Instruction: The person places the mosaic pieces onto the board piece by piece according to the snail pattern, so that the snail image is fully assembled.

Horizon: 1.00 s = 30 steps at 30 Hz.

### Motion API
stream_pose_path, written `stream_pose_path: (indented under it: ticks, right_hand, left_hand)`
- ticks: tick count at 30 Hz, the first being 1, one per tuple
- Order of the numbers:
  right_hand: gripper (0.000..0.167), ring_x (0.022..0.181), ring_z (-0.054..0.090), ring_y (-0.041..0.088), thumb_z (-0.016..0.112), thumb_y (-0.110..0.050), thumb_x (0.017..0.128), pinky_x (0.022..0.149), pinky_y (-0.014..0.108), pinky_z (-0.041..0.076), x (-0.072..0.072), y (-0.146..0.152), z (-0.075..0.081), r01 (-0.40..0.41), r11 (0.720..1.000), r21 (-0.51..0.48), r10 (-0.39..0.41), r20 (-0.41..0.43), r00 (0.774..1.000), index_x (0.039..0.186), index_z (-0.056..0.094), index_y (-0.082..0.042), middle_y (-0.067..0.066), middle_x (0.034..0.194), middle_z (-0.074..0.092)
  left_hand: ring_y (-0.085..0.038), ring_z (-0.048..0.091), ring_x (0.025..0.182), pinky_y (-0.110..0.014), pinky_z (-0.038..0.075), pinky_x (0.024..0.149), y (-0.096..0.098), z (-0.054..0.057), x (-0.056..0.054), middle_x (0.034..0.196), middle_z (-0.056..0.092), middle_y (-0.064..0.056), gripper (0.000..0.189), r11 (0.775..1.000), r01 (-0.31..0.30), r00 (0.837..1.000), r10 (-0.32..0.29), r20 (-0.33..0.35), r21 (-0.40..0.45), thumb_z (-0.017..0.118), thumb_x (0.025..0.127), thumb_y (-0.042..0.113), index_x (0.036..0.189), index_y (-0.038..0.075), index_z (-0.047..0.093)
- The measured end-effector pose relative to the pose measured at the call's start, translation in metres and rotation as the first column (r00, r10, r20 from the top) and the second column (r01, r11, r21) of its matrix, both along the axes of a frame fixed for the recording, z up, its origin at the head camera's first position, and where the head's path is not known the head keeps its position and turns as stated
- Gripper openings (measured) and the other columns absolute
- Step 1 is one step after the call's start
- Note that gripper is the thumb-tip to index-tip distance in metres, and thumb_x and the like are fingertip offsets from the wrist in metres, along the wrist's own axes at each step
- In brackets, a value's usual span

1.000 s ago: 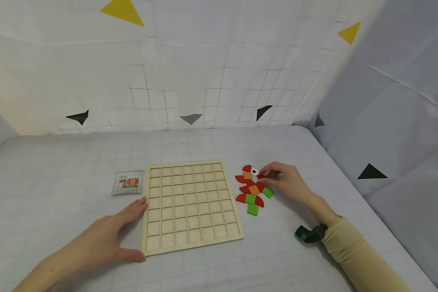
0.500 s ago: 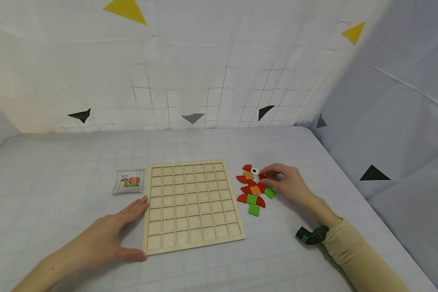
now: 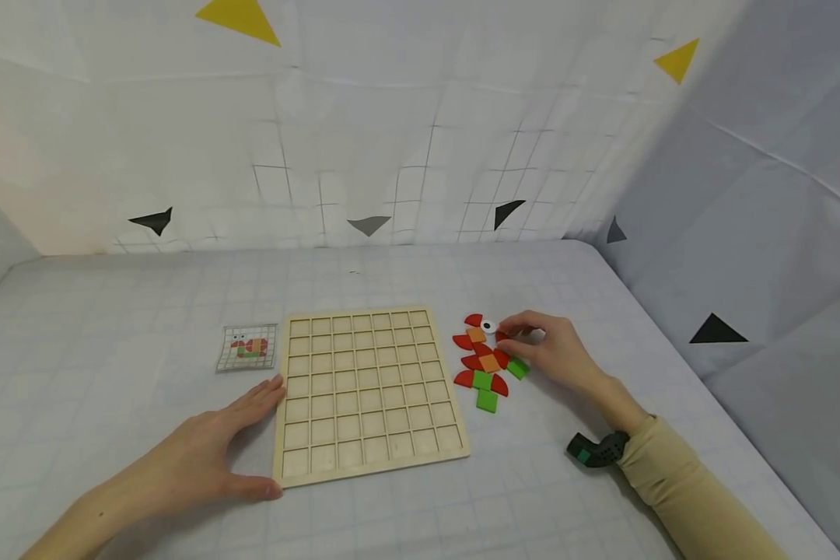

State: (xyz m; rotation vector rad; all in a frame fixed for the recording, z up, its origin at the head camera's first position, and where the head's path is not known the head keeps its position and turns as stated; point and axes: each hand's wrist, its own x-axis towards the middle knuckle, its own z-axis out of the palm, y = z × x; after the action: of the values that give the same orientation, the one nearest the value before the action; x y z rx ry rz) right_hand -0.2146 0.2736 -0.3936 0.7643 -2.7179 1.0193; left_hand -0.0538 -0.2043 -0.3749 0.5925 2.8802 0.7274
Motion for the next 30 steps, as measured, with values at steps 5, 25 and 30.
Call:
stream_pose_path:
  ticks: [5, 25, 30]
  right_hand:
    - [0.028, 0.090, 0.062, 0.012, 0.082, -0.017, 0.084, 0.081, 0.034, 0.052, 0.001, -0.001, 0.003, 0.011, 1.000, -0.002, -0.011, 0.007, 1.000, 0.110, 0.074, -0.013, -0.003, 0.102, 0.074]
    - [0.027, 0.089, 0.062, 0.013, 0.081, -0.021, 0.085, 0.079, 0.034, 0.054, 0.013, -0.039, 0.028, 0.003, 0.995, -0.095, 0.000, 0.029, 1.000, 0.111, 0.073, -0.016, -0.004, 0.103, 0.074]
    - [0.025, 0.087, 0.062, 0.013, 0.080, -0.023, 0.086, 0.077, 0.034, 0.054, 0.020, -0.054, 0.031, -0.003, 0.992, -0.122, 0.009, 0.052, 0.999, 0.109, 0.074, -0.017, -0.006, 0.100, 0.074]
  left_hand:
    - [-0.025, 0.039, 0.145, -0.051, 0.041, 0.106, -0.001, 0.000, 0.000, 0.163, 0.031, 0.007, 0.111, 1.000, -0.003, 1.000, 0.003, -0.003, -0.003, 0.066, 0.066, 0.082, 0.155, 0.022, 0.038]
    - [-0.028, 0.040, 0.144, -0.053, 0.042, 0.105, -0.001, -0.002, -0.001, 0.163, 0.032, 0.004, 0.111, 1.000, 0.014, 1.000, -0.014, -0.007, 0.013, 0.067, 0.066, 0.081, 0.155, 0.020, 0.039]
    - [-0.026, 0.040, 0.144, -0.053, 0.042, 0.105, 0.000, 0.000, 0.000, 0.163, 0.031, 0.005, 0.111, 1.000, 0.014, 1.000, -0.014, 0.003, 0.013, 0.067, 0.067, 0.081, 0.155, 0.020, 0.039]
